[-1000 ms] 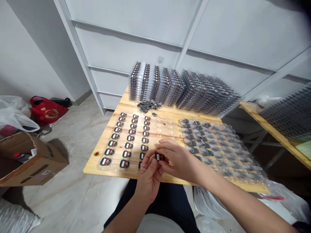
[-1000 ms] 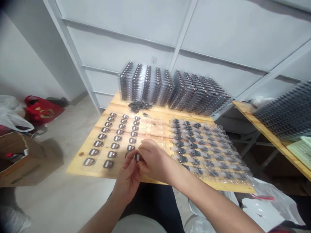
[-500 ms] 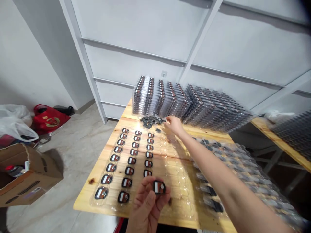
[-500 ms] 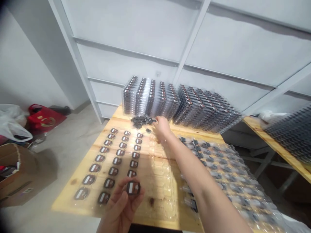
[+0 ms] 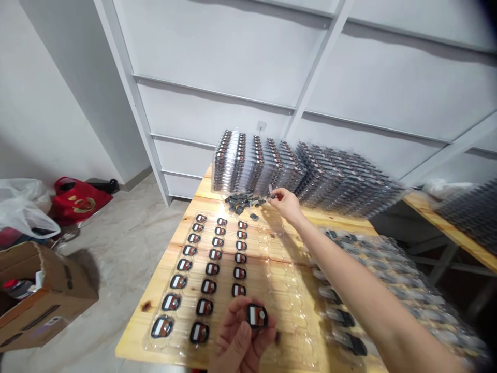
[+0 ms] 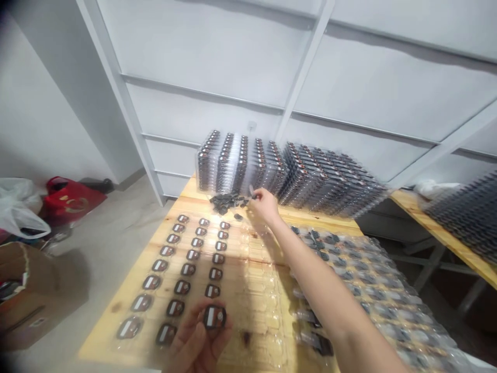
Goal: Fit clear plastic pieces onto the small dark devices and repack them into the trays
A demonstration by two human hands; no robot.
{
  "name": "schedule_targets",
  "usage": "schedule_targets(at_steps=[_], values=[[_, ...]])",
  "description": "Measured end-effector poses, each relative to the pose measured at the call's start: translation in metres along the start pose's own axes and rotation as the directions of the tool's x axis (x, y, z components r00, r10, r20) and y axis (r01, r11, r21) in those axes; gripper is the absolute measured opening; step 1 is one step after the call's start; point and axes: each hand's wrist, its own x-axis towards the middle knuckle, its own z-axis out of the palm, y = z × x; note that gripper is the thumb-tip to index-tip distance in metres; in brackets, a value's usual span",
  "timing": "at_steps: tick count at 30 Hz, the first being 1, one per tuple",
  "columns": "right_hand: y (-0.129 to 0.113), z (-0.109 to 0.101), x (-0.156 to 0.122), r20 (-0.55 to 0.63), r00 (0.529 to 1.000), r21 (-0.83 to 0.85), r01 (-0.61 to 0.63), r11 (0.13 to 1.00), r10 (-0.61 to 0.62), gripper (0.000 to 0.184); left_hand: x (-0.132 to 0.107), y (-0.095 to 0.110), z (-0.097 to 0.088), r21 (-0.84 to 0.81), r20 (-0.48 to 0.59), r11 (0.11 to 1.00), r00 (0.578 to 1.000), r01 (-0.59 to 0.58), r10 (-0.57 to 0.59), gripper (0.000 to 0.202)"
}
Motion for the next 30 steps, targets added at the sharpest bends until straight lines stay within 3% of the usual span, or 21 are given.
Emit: schedule_targets(at_steps=[5,8,10,12,20,25,30], values=[[-0.02,-0.043,-0.093,0.104,0.994,0.34,-0.076,0.937,0.043,0.039,0.002,-0.014,0.006,0.02,0.144,0.998,0.988,-0.06,0.056,0.022],[-0.025,-0.056,-0.159,0.226,0.971,0.612,-0.205,0.764,0.08,0.041,0.004,-0.021,0.012,0.067,0.254,0.993,0.965,-0.093,0.073,0.021],[-0.026,-0.062,-0.193,0.249,0.964,0.645,-0.236,0.727,0.091,0.038,0.004,-0.027,0.015,0.096,0.293,0.99,0.954,-0.101,0.069,0.021],[-0.024,-0.069,-0.215,0.256,0.962,0.599,-0.238,0.765,0.099,0.034,0.002,-0.033,0.015,0.117,0.309,0.988,0.949,-0.097,0.056,0.02],[-0.023,-0.099,-0.242,0.163,0.987,0.345,-0.049,0.937,-0.008,0.025,-0.011,-0.054,0.015,0.164,0.314,0.984,0.949,-0.069,0.014,0.022],[-0.034,-0.104,-0.252,0.067,0.994,0.365,0.056,0.929,-0.086,0.025,-0.011,-0.056,0.019,0.149,0.295,0.987,0.956,-0.057,0.011,0.023],[-0.042,-0.093,-0.259,0.012,0.946,0.178,0.316,0.932,-0.323,0.016,-0.011,-0.057,0.021,0.146,0.279,0.987,0.96,-0.074,0.031,0.02]])
